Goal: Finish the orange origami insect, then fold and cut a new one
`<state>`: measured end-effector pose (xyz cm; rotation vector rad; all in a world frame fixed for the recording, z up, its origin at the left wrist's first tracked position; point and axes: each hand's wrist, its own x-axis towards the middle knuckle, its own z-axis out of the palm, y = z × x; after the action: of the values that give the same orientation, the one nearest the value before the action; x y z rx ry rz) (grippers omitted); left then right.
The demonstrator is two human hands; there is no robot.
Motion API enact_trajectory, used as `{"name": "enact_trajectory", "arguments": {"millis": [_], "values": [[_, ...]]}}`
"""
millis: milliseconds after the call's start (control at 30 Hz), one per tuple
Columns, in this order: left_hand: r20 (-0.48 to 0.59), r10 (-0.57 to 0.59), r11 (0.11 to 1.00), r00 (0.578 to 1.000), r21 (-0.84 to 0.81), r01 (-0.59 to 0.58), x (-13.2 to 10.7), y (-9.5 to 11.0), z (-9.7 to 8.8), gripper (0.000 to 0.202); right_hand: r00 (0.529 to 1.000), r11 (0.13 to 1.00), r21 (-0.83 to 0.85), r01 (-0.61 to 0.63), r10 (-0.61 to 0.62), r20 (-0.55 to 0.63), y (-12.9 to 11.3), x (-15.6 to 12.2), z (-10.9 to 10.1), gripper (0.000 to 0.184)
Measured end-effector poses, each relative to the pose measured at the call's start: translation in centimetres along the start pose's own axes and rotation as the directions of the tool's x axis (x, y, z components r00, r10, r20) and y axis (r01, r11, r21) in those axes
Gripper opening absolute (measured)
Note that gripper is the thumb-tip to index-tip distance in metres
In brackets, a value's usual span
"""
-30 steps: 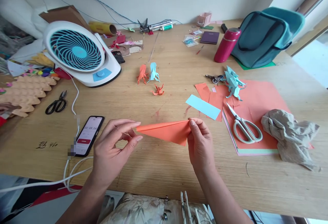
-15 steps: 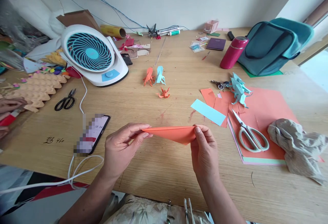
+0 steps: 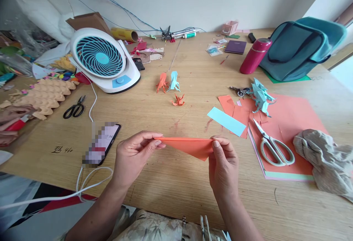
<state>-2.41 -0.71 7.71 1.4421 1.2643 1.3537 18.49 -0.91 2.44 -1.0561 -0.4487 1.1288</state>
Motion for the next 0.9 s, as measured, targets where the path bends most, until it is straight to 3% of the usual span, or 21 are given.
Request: {"name": "enact_trajectory", "arguments": {"millis": [433, 600, 767, 900], "values": [[0.006, -0.103, 0.995, 0.995, 0.012, 0.103, 1.0, 0.7, -0.7, 0.007, 0.999, 0.999, -0.011, -0.048, 0.048, 0.018, -0.1, -1.5, -0.1, 0.022], [0.071, -0.084, 0.970, 0.994, 0.233, 0.065, 2.2, 1.0, -2.1, 0.009, 0.993, 0.992, -0.070, -0.101, 0.105, 0.061, 0.1, -2.7, -0.6, 0.024], [0.226, -0.163, 0.949, 0.960, 0.303, 0.089, 4.2, 0.0, -2.7, 0.015, 0.977, 0.931, -0.363, 0.045, 0.034, 0.208, 0.9, -4.0, -1.8, 0.018], [0.323, -0.286, 0.937, 0.902, 0.289, 0.194, 5.0, -2.6, -1.7, 0.014, 0.939, 0.726, -0.635, 0.266, -0.045, 0.341, 1.7, -4.6, -3.0, 0.008]]}}
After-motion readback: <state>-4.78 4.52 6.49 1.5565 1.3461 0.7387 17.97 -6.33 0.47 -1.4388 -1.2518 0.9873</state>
